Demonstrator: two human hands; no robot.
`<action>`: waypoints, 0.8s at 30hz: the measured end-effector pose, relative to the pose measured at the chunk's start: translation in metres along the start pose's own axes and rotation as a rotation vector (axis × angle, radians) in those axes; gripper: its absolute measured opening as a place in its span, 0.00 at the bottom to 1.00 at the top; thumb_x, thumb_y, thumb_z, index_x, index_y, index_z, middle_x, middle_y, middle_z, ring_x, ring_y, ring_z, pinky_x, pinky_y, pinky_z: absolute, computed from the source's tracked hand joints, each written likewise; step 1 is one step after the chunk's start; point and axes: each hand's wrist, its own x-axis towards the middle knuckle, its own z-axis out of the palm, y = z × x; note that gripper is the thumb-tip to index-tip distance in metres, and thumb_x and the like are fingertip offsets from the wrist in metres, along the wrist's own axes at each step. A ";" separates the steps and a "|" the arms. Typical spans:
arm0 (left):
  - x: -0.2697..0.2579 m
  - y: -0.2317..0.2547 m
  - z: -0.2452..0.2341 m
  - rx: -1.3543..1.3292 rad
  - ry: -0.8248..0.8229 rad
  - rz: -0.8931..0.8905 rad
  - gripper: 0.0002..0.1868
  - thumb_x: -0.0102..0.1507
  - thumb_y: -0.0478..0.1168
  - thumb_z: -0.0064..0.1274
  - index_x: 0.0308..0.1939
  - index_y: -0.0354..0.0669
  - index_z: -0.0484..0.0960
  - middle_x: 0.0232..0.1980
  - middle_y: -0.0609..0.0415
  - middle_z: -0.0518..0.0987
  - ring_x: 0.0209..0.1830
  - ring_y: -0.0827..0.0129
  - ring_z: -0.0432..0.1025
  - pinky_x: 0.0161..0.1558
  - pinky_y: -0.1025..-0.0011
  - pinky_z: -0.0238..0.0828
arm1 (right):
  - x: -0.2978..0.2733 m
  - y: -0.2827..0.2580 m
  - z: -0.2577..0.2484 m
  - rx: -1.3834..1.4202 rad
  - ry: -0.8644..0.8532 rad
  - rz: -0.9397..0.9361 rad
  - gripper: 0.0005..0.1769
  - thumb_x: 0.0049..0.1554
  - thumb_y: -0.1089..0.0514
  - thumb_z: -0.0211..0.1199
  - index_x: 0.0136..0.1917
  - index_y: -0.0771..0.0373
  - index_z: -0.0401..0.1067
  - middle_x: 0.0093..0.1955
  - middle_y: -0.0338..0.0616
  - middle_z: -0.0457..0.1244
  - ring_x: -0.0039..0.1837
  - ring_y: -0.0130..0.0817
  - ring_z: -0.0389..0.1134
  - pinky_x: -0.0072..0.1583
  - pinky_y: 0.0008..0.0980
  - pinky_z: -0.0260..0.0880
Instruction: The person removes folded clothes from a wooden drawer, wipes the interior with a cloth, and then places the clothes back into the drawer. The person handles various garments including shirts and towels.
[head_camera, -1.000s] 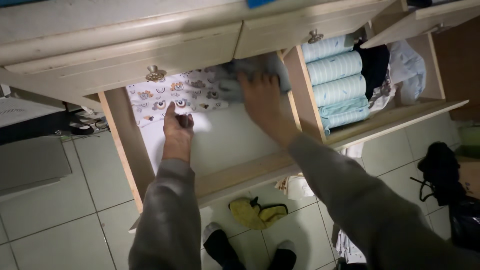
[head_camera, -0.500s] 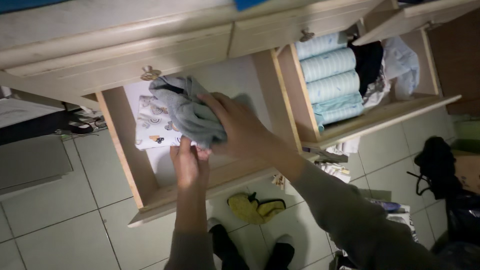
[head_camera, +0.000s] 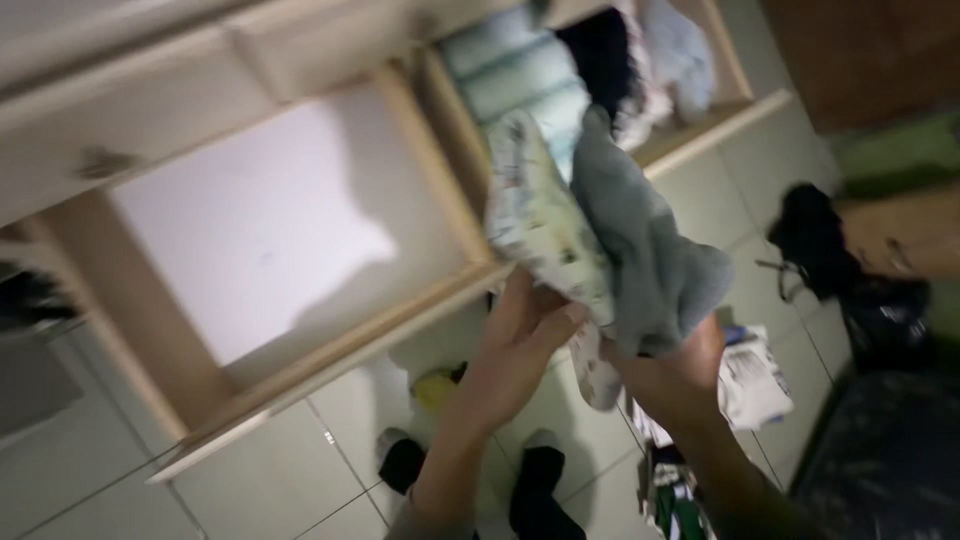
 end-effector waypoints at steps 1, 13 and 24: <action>0.013 -0.017 0.008 -0.043 -0.054 -0.033 0.32 0.67 0.39 0.51 0.73 0.36 0.60 0.69 0.42 0.73 0.69 0.59 0.68 0.66 0.65 0.66 | -0.010 0.019 -0.015 0.087 0.034 0.103 0.42 0.39 0.69 0.74 0.66 0.70 0.62 0.58 0.50 0.67 0.58 0.41 0.70 0.57 0.38 0.72; 0.080 -0.344 0.059 0.234 -0.093 -0.611 0.40 0.63 0.64 0.52 0.72 0.48 0.64 0.68 0.50 0.73 0.69 0.57 0.68 0.67 0.57 0.65 | -0.148 0.275 -0.052 -0.154 0.165 0.597 0.48 0.40 0.66 0.72 0.73 0.67 0.59 0.53 0.57 0.69 0.52 0.47 0.74 0.53 0.41 0.74; 0.142 -0.708 -0.093 0.990 -0.167 -0.629 0.20 0.64 0.51 0.48 0.49 0.38 0.78 0.51 0.42 0.80 0.49 0.50 0.76 0.51 0.54 0.73 | -0.236 0.515 0.065 -0.559 0.162 0.587 0.46 0.48 0.57 0.72 0.77 0.60 0.57 0.72 0.60 0.58 0.69 0.60 0.63 0.63 0.49 0.67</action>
